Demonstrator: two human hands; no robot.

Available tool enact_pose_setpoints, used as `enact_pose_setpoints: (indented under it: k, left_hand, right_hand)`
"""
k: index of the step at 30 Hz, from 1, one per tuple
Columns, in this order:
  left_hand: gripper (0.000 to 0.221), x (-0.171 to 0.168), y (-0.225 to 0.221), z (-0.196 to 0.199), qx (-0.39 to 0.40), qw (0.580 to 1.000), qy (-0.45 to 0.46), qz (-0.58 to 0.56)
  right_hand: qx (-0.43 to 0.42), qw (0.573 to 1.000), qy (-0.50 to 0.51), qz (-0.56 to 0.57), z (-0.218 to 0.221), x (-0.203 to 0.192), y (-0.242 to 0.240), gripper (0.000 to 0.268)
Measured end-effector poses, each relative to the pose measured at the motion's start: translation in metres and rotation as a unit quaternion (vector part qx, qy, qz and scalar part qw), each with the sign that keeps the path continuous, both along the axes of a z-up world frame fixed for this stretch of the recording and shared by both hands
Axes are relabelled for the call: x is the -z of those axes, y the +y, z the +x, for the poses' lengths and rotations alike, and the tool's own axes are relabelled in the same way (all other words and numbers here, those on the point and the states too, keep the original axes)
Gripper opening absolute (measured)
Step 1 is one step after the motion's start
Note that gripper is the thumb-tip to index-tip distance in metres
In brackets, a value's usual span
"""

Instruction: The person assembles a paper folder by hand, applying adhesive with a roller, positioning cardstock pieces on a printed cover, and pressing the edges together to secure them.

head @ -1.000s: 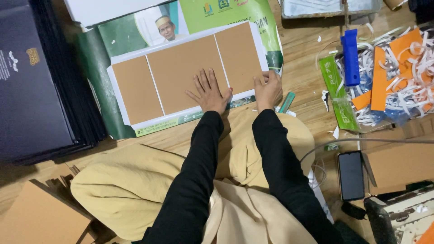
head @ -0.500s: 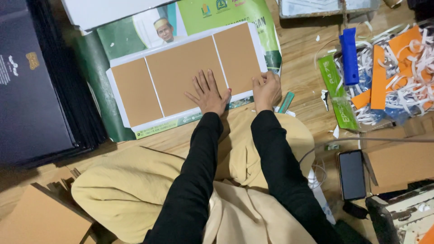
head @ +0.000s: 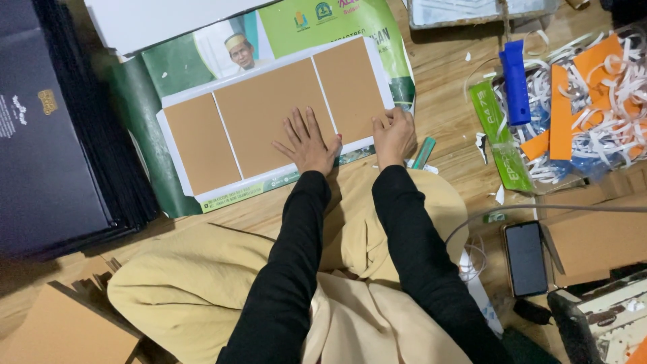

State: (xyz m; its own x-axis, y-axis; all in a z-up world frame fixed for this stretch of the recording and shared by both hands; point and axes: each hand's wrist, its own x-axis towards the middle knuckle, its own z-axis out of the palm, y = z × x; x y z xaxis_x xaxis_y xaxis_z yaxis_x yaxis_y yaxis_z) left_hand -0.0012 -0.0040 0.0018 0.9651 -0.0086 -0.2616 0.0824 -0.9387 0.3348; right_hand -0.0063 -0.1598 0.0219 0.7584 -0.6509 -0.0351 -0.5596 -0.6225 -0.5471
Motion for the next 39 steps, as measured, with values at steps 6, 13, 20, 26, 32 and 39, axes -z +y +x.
enact_pose_setpoints:
  k: [6, 13, 20, 26, 32, 39]
  left_hand:
    - [0.082, -0.004, -0.001, 0.000, 0.000, 1.000, 0.009, 0.008]
    - [0.084, -0.006, 0.000, 0.001, -0.002, 1.000, 0.021, -0.004]
    - [0.086, -0.001, 0.001, 0.003, -0.001, 1.000, 0.025, -0.012]
    - [0.087, -0.002, 0.006, 0.003, 0.003, 1.000, 0.018, -0.021]
    - [0.068, -0.001, 0.034, 0.004, 0.016, 0.999, -0.004, -0.049]
    - [0.048, -0.007, 0.121, -0.067, 0.069, 0.994, -0.023, -0.085]
  right_hand:
    - [-0.004, 1.000, 0.005, -0.002, 0.000, -0.001, -0.001, 0.024]
    - [-0.014, 1.000, 0.010, 0.002, -0.001, -0.007, 0.002, 0.023]
    - [-0.022, 1.000, 0.017, -0.002, -0.002, -0.015, 0.005, 0.023]
    - [-0.034, 0.999, 0.025, -0.017, -0.003, -0.008, 0.005, 0.022]
    - [-0.050, 0.997, -0.054, -0.017, -0.015, -0.007, 0.001, 0.026]
    - [-0.162, 0.981, -0.101, -0.041, -0.046, -0.005, 0.001, 0.011]
